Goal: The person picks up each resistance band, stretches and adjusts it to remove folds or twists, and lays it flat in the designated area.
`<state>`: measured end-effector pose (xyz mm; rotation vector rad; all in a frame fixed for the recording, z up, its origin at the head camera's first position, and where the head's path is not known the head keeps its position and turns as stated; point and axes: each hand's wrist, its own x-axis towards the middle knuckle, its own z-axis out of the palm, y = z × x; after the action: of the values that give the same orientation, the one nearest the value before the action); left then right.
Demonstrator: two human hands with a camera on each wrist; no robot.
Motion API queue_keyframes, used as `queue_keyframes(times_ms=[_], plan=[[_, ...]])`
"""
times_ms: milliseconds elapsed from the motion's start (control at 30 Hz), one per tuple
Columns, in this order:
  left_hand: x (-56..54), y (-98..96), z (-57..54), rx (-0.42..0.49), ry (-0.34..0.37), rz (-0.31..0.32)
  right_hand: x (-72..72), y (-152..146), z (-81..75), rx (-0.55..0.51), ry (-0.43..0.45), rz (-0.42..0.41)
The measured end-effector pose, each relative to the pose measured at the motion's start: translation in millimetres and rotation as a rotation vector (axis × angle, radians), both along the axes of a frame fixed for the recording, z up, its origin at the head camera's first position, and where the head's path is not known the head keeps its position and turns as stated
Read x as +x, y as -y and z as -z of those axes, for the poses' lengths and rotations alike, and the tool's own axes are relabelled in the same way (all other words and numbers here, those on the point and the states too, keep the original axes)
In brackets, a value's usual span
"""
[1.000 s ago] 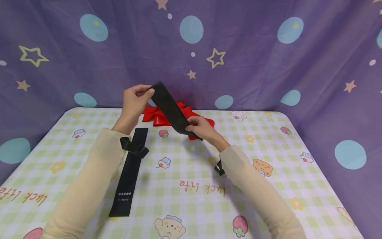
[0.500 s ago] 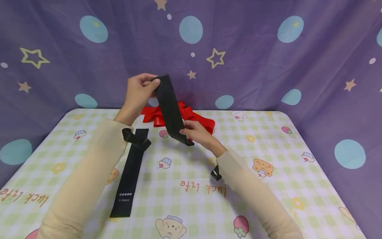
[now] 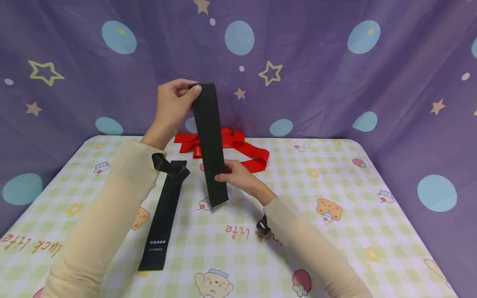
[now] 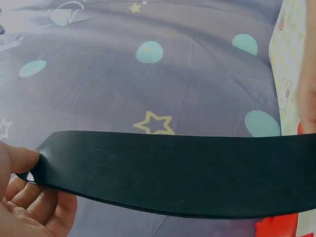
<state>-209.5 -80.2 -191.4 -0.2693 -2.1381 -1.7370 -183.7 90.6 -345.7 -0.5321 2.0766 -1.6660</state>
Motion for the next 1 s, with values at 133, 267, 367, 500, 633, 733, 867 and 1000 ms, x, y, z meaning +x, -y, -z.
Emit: queue_keyframes(times_ms=[133, 267, 367, 500, 633, 733, 867, 1000], plan=[[-1.2, 4.2, -1.7, 0.038, -0.007, -0.014, 5.4, 1.3, 1.4, 0.0, 0.019, 0.0], [-4.2, 9.3, -0.4, 0.093, 0.014, -0.03, 9.8, 1.6, 1.8, -0.014, 0.027, -0.004], [-6.4, 12.9, 0.6, 0.108, 0.021, -0.04, 13.8, 0.7, 2.7, -0.026, 0.036, -0.013], [-8.3, 17.3, 1.7, 0.12, 0.039, -0.052, 20.8, -2.1, 5.8, -0.035, 0.057, -0.015], [-11.1, 21.3, 5.2, 0.131, 0.064, -0.064, 30.5, -5.8, 10.9, -0.089, 0.159, -0.034], [-13.3, 24.3, 8.0, 0.132, 0.076, -0.077, 38.3, -9.4, 14.2, -0.11, 0.248, -0.043], [-14.9, 27.5, 11.2, 0.139, 0.097, -0.092, 48.5, -15.4, 16.5, -0.096, 0.285, -0.045], [-16.2, 30.9, 15.8, 0.167, 0.126, -0.097, 57.3, -21.7, 18.7, -0.119, 0.282, -0.055]])
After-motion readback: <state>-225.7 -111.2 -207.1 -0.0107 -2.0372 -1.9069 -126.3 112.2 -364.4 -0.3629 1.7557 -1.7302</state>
